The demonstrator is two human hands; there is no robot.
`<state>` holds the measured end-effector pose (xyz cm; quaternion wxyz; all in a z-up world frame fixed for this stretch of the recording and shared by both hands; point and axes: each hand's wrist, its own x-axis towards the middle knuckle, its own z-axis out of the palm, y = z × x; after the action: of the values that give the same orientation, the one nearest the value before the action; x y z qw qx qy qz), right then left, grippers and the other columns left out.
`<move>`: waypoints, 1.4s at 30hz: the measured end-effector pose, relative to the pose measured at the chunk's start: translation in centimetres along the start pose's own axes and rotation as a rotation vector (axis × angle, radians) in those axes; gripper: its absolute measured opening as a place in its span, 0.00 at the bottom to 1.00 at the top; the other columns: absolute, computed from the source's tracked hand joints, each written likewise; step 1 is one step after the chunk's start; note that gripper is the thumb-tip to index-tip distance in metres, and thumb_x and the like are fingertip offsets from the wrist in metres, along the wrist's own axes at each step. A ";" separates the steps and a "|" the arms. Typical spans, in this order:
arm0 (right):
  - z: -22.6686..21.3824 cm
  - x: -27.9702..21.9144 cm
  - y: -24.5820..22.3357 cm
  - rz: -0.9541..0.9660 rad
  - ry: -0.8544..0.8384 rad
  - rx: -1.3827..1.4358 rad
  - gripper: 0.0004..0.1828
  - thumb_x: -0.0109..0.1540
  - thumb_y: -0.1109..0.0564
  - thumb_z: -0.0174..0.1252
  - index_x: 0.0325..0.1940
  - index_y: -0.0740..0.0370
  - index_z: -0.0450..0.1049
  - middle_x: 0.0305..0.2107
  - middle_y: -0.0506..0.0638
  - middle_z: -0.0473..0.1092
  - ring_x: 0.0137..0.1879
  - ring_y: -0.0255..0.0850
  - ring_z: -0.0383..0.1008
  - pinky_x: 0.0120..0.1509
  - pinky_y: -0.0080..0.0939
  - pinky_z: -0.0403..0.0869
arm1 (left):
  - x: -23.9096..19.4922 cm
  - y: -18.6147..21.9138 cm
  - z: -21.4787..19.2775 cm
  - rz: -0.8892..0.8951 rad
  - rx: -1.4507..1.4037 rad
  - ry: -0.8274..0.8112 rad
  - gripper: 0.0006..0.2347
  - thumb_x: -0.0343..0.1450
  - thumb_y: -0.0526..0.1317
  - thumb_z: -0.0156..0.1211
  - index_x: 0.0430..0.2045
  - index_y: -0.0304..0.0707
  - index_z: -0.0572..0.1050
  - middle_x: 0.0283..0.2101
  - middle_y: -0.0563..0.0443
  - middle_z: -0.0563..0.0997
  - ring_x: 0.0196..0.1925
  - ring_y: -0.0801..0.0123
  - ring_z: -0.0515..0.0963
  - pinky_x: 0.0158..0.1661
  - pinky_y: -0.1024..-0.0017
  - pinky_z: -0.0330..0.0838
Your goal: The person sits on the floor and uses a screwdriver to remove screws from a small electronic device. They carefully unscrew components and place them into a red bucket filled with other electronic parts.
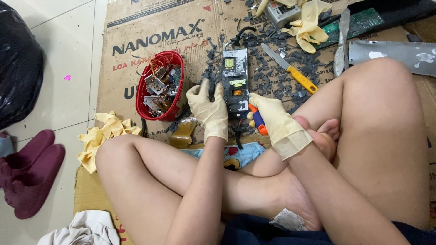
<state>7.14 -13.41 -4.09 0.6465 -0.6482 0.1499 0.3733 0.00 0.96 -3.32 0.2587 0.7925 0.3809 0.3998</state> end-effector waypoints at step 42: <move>1.3 -2.9 -4.6 0.009 0.105 -0.603 0.15 0.64 0.47 0.52 0.40 0.60 0.76 0.17 0.52 0.71 0.16 0.39 0.70 0.19 0.44 0.72 | -0.8 1.2 2.0 -0.218 0.116 -0.788 0.58 0.53 0.49 0.80 0.72 0.34 0.39 0.68 0.43 0.56 0.70 0.47 0.56 0.66 0.55 0.55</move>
<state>7.88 -12.46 1.34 0.4146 -0.8287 0.0684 0.3697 1.76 -0.60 -3.94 0.3806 0.8533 0.3561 0.0139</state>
